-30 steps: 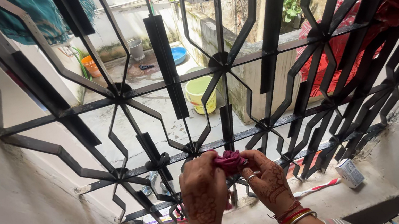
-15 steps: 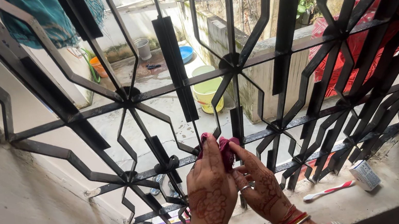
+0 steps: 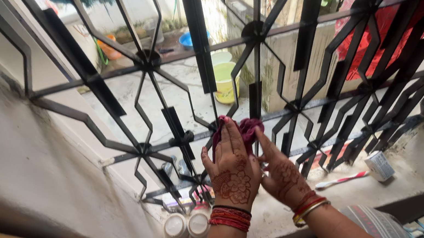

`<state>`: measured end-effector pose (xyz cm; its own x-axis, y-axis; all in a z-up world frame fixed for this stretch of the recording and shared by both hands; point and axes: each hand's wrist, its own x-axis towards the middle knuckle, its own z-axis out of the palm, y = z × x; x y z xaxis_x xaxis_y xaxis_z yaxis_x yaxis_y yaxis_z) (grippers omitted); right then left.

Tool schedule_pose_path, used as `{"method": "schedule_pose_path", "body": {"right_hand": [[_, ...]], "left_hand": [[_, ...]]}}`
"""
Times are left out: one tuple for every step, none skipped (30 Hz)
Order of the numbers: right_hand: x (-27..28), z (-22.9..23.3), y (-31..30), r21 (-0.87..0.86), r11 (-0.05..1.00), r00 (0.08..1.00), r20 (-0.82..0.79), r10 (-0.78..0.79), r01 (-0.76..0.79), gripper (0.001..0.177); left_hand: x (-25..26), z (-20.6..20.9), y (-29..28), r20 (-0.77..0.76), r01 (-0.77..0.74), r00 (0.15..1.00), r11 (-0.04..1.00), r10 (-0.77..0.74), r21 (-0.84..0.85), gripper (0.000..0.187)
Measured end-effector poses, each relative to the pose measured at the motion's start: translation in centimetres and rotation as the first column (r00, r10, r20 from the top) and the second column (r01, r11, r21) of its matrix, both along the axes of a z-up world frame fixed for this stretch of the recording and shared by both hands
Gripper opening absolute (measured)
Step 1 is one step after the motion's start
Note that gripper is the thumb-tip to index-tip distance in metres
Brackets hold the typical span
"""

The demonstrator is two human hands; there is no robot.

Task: The person wipes a metal window grill using a red cloth, moving the cloth along individual bars and joints.

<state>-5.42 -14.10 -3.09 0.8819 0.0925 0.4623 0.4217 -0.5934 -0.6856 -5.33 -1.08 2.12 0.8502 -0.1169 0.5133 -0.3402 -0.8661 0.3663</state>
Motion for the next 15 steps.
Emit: {"method": "schedule_pose_path", "body": {"right_hand": [[0.2, -0.1, -0.3, 0.033, 0.999, 0.999, 0.029, -0.032, 0.031, 0.093], [0.3, -0.1, -0.8, 0.062, 0.996, 0.997, 0.040, -0.060, 0.057, 0.088], [0.4, -0.2, -1.2, 0.091, 0.992, 0.995, 0.050, -0.089, 0.084, 0.084], [0.5, -0.1, -1.6, 0.118, 0.989, 0.991, 0.089, -0.104, 0.093, 0.081], [0.4, 0.0, -1.9, 0.145, 0.984, 0.985, 0.127, -0.120, 0.101, 0.079], [0.5, 0.2, -2.2, 0.170, 0.982, 0.980, 0.167, -0.108, 0.080, 0.077], [0.5, 0.5, -2.5, 0.194, 0.979, 0.973, 0.208, -0.098, 0.057, 0.075], [0.7, 0.8, -2.7, 0.220, 0.975, 0.962, 0.255, -0.095, 0.038, 0.074], [1.0, 1.0, -2.6, 0.183, 0.980, 0.968, 0.222, -0.119, 0.078, 0.071], [1.5, 1.2, -2.7, 0.142, 0.982, 0.969, 0.197, -0.147, 0.121, 0.068], [1.8, 1.3, -2.8, 0.100, 0.982, 0.969, 0.172, -0.177, 0.162, 0.066], [2.1, 1.2, -2.8, 0.003, 0.980, 0.943, 0.272, -0.191, 0.198, 0.067], [2.3, 1.0, -2.7, -0.091, 0.966, 0.910, 0.368, -0.193, 0.241, 0.068], [2.4, 0.8, -2.7, -0.181, 0.939, 0.869, 0.460, -0.181, 0.292, 0.069], [2.5, 0.6, -2.7, -0.152, 0.951, 0.879, 0.441, -0.179, 0.270, 0.069]], "left_hand": [[-0.1, -0.4, 0.0, 0.082, 0.047, 0.996, 0.998, -0.043, -0.051, 0.101], [-0.5, -1.1, 0.0, 0.150, 0.088, 0.986, 0.991, -0.072, -0.103, 0.097], [-0.8, -1.7, 0.0, 0.220, 0.130, 0.971, 0.980, -0.095, -0.152, 0.093], [-0.9, -2.3, -0.1, 0.241, 0.167, 0.962, 0.975, -0.129, -0.146, 0.088], [-1.0, -2.8, -0.3, 0.261, 0.205, 0.951, 0.969, -0.163, -0.140, 0.083], [-0.7, -3.1, -0.4, 0.293, 0.246, 0.935, 0.961, -0.200, -0.127, 0.078], [-0.4, -3.3, -0.5, 0.272, 0.243, 0.941, 0.961, -0.202, -0.128, 0.077], [0.1, -3.4, -0.6, 0.257, 0.249, 0.943, 0.960, -0.211, -0.125, 0.076], [0.4, -3.6, -0.7, 0.242, 0.254, 0.945, 0.959, -0.220, -0.123, 0.075], [0.8, -3.6, -0.8, 0.205, 0.243, 0.954, 0.964, -0.217, -0.111, 0.073], [1.1, -3.7, -0.9, 0.167, 0.233, 0.962, 0.967, -0.214, -0.099, 0.071], [1.7, -3.5, -0.9, 0.135, 0.223, 0.968, 0.971, -0.211, -0.083, 0.069], [2.0, -3.5, -1.2, 0.165, 0.202, 0.968, 0.978, -0.191, -0.048, 0.067], [2.1, -3.4, -1.5, 0.195, 0.181, 0.965, 0.983, -0.174, -0.016, 0.066], [2.4, -3.4, -1.8, 0.225, 0.159, 0.961, 0.987, -0.158, 0.016, 0.065]]}}
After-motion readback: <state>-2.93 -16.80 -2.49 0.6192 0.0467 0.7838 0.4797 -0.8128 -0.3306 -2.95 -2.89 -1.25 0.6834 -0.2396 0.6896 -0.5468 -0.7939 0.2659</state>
